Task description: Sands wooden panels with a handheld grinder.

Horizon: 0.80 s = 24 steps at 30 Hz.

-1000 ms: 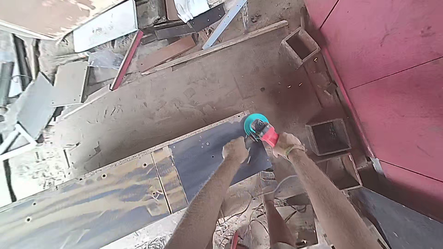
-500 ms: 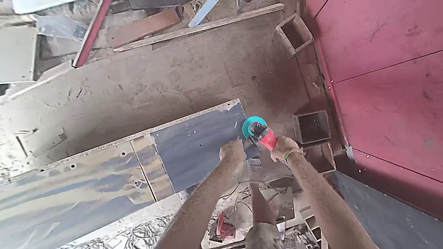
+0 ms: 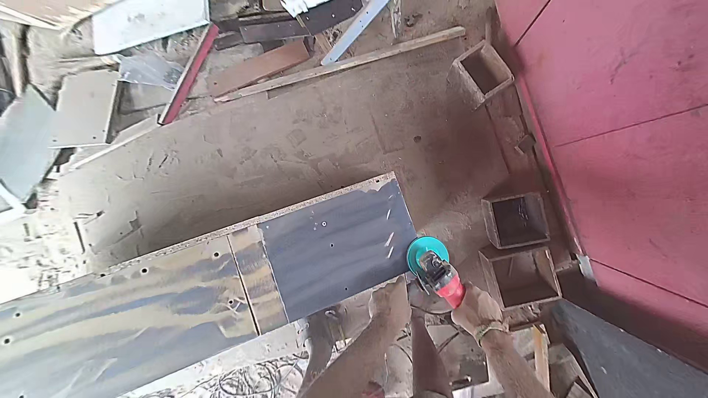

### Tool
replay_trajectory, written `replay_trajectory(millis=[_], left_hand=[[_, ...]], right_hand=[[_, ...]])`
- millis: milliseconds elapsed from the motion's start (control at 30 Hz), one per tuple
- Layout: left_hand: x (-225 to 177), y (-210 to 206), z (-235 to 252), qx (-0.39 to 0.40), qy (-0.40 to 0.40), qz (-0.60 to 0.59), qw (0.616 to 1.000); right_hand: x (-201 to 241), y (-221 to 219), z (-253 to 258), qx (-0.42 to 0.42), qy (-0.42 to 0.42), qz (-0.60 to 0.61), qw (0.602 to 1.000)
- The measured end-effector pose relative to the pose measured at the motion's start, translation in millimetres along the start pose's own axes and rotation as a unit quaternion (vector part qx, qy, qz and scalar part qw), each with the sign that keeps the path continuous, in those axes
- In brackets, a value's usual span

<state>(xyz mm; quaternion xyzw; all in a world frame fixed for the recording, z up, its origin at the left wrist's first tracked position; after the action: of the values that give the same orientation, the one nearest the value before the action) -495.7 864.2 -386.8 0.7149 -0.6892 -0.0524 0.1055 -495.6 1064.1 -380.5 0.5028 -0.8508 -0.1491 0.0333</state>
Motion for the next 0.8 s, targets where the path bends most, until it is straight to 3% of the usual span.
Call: replay_trajectory(millis=[200,367,600,800], left_hand=[[39.5,113.7,15.6,-0.091,0.043,-0.017,0.995],[59.0,180.7,22.7,-0.088,0.037,-0.004,0.995],[44.0,143.8,7.9,-0.04,0.009,-0.028,0.999],[22.5,104.5,-1.4,-0.01,0.009,-0.033,0.999]], right_hand=[[105.5,94.6,2.6,-0.032,0.068,-0.01,0.997],[162.4,149.6,5.5,-0.035,0.084,-0.045,0.995],[138.0,138.1,-8.9,0.024,0.048,-0.099,0.994],[93.4,103.1,-6.7,0.008,0.012,-0.092,0.996]])
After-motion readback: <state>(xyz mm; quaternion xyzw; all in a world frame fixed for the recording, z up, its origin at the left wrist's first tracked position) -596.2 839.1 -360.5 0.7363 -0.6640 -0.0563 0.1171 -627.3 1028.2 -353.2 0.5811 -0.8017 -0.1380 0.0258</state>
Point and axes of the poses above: each hand's wrist, its own z-axis towards the middle knuckle, its own y-axis out of the back of the hand, x = y × z, the point moved 3 cm from there along z, towards the middle knuckle, and after that the axes turned 10 degrees about z, right-handed, at the moved point
